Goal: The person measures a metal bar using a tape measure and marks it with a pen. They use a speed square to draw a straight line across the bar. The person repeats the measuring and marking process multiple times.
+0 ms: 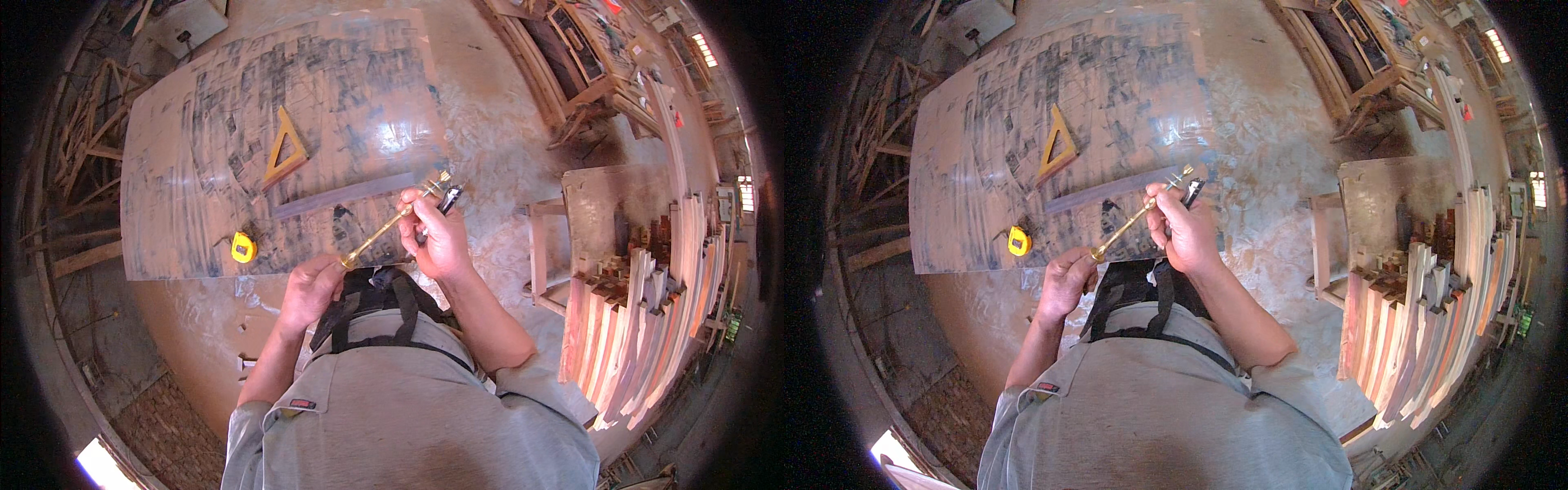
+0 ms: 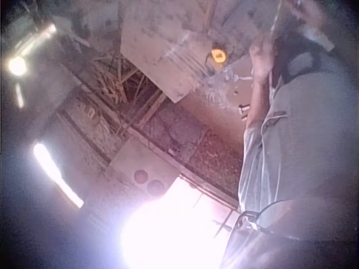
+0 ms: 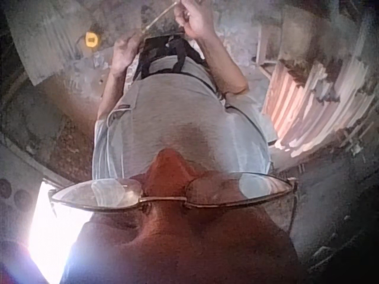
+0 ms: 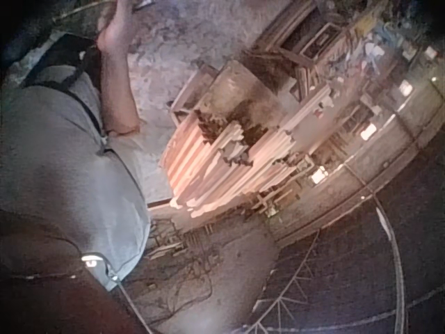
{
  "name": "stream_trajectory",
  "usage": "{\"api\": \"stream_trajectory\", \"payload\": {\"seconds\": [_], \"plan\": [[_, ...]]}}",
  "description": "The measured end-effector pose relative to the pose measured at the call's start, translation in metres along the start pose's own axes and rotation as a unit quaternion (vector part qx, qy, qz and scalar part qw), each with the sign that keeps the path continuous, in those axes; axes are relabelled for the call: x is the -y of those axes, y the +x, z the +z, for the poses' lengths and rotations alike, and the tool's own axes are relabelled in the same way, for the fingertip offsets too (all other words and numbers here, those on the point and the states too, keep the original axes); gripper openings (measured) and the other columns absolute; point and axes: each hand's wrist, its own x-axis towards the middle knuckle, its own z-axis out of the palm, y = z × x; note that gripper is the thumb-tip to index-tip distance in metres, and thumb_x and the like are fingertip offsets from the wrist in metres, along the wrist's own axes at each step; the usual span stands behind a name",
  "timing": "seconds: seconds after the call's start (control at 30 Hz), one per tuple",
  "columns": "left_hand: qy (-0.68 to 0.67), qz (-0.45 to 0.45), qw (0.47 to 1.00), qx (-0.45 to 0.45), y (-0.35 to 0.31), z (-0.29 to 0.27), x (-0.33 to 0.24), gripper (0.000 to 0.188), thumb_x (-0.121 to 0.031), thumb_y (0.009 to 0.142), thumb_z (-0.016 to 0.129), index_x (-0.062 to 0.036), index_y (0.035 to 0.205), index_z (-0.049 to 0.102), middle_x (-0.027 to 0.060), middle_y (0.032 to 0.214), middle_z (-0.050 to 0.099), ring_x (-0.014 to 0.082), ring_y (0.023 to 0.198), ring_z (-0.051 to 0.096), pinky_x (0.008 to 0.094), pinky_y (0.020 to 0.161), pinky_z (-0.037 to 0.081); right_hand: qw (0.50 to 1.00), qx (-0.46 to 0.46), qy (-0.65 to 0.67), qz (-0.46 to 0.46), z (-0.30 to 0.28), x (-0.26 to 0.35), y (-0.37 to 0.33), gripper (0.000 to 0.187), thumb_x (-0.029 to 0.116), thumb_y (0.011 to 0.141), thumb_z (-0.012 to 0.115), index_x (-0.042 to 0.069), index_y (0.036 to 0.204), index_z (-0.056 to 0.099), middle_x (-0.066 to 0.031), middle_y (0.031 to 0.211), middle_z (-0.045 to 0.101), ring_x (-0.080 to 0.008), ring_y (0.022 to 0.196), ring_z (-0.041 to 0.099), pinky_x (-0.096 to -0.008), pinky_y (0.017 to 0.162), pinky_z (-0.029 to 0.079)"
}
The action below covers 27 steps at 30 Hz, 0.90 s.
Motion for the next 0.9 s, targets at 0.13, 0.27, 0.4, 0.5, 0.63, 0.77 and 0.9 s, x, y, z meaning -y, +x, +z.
{"api": "stream_trajectory", "payload": {"seconds": [0.13,0.27,0.4,0.5,0.63,0.77,0.9], "plan": [[-0.012,0.016,1.0,-0.007,0.0,0.001,0.002,0.022,-0.02,0.104,0.061,-0.0025,0.095,0.071,-0.0008,0.065,0.057,0.0072,0.057,0.051,0.0243,0.052,0.04,1.0,-0.002,-0.006,0.01,-0.004,-0.001,0.001,0.023,0.023,0.101,0.067,0.001,0.106,0.068,-0.0056,0.083,0.064,-0.0106,0.062,0.057,-0.0247,0.045,0.04],[-0.022,0.007,1.0,-0.001,0.001,-0.001,0.005,0.021,-0.019,0.103,0.061,-0.0027,0.094,0.071,0.0004,0.064,0.057,0.0081,0.055,0.05,0.0245,0.051,0.039,1.0,-0.004,-0.001,0.009,0.0,0.0,0.0,0.021,0.023,0.102,0.067,0.002,0.105,0.067,-0.0051,0.078,0.062,-0.0104,0.061,0.056,-0.024,0.045,0.039],[-0.028,-0.004,1.0,0.008,0.001,-0.001,0.002,0.022,-0.017,0.105,0.058,-0.0022,0.092,0.069,-0.0018,0.068,0.057,0.0068,0.059,0.051,0.0242,0.056,0.041,1.0,0.004,0.001,0.001,0.003,0.003,-0.001,0.021,0.023,0.102,0.067,0.002,0.105,0.067,-0.0051,0.077,0.062,-0.0106,0.057,0.054,-0.0241,0.043,0.038],[-0.025,-0.002,1.0,0.005,0.0,0.0,0.001,0.023,-0.017,0.105,0.058,-0.0022,0.092,0.069,-0.0017,0.068,0.057,0.0069,0.059,0.051,0.0244,0.056,0.041,1.0,-0.011,0.008,0.028,0.001,0.007,0.0,0.017,0.021,0.101,0.068,0.004,0.102,0.068,-0.0068,0.092,0.066,-0.0118,0.059,0.056,-0.0256,0.043,0.039],[-0.004,-0.014,1.0,0.001,0.002,0.003,-0.003,0.023,-0.017,0.104,0.057,-0.0029,0.089,0.068,-0.0015,0.067,0.057,0.0071,0.06,0.05,0.025,0.056,0.041,0.999,-0.014,-0.016,0.042,-0.012,0.006,0.006,0.02,0.022,0.1,0.071,0.003,0.099,0.067,-0.0059,0.077,0.064,-0.0107,0.057,0.055,-0.025,0.043,0.037],[0.007,0.004,1.0,0.007,0.005,0.0,0.003,0.025,-0.016,0.104,0.057,-0.0037,0.083,0.065,-0.0012,0.066,0.057,0.0072,0.059,0.051,0.0255,0.056,0.042,0.999,-0.014,0.001,0.044,-0.014,0.004,0.006,0.019,0.022,0.099,0.072,0.004,0.099,0.067,-0.0065,0.079,0.065,-0.0107,0.059,0.056,-0.0248,0.043,0.037],[-0.011,-0.005,1.0,0.008,0.006,0.001,0.003,0.026,-0.016,0.103,0.057,-0.0044,0.081,0.063,-0.0013,0.066,0.057,0.0073,0.059,0.052,0.0251,0.056,0.042,0.998,-0.025,0.038,0.033,-0.011,0.002,0.004,0.016,0.021,0.099,0.07,0.005,0.102,0.067,-0.0086,0.096,0.067,-0.0112,0.065,0.06,-0.0248,0.043,0.039]]}}
